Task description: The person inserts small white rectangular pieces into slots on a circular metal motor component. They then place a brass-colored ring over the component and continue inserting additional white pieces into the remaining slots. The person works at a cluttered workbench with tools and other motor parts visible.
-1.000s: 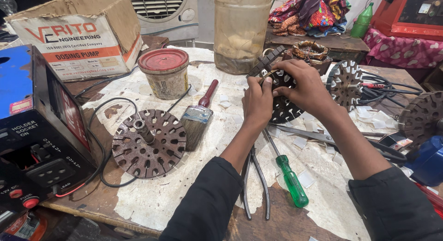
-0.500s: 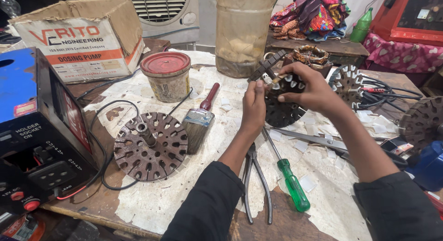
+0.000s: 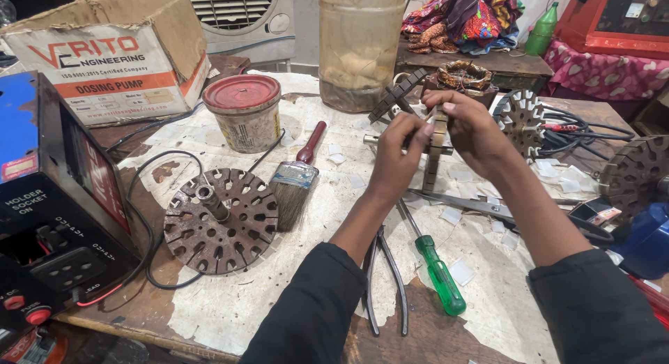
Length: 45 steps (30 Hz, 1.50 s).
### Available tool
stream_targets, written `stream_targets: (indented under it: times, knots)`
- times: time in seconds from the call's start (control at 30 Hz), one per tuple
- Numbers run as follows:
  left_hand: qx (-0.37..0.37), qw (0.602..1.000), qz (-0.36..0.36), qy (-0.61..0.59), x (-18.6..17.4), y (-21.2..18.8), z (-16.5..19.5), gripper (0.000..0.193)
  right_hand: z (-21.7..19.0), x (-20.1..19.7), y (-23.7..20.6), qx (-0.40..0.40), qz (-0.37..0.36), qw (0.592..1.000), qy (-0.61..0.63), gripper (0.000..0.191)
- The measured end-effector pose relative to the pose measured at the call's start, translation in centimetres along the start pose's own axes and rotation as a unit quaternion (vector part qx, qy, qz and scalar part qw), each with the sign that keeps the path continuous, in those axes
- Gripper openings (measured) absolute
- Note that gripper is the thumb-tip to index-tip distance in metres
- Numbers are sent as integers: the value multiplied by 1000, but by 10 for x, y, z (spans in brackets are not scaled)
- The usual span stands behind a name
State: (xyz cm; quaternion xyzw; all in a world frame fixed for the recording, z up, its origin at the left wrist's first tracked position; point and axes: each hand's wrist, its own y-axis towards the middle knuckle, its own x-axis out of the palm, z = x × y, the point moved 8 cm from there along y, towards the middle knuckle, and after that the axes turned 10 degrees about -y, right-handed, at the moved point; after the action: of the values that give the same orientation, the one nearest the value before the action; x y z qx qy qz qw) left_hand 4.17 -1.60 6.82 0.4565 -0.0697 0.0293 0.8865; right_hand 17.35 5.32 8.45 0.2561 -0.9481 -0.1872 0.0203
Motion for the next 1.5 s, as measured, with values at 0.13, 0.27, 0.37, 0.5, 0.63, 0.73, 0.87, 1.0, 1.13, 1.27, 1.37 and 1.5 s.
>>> stream_targets:
  times: [0.13, 0.27, 0.37, 0.5, 0.63, 0.73, 0.87, 1.0, 1.13, 1.27, 1.37, 1.5]
  knots:
    - [44, 997, -42, 37, 18, -2, 8, 14, 0, -3, -1, -41, 11, 999, 27, 24]
    - [34, 998, -39, 28, 22, -2, 10, 10, 1, -6, 0, -65, 9, 998, 25, 20]
    - [18, 999, -42, 26, 22, -2, 10, 11, 1, -7, -1, -78, 3, 996, 32, 19]
    - [3, 999, -44, 20, 24, -2, 8, 13, 1, -9, -2, -86, 1, 995, 41, 21]
    - [-14, 999, -35, 8, 24, 1, 2, 12, 1, -10, -3, -88, 6, 995, 38, 21]
    - [-21, 999, -36, -5, 24, 3, -3, 12, 2, -9, -3, -86, 6, 995, 42, 21]
    - [-51, 997, -44, -23, 23, 4, -12, 13, 2, -9, -3, -84, 6, 995, 52, 20]
    - [-76, 995, -45, -47, 21, 4, -21, 14, 2, -8, -4, -77, 6, 996, 54, 19]
    - [-85, 993, -41, -65, 20, 4, -27, 17, 2, -8, -4, -76, 11, 996, 48, 19]
    - [-90, 991, -58, -77, 20, 4, -28, 14, 2, -10, -3, -79, 13, 996, 42, 18]
    - [-82, 991, -77, -70, 19, 3, -24, 12, 3, -11, -3, -79, 15, 996, 44, 18]
    - [-82, 989, -90, -85, 17, 3, -22, 12, 6, -12, -1, -75, 18, 996, 43, 17]
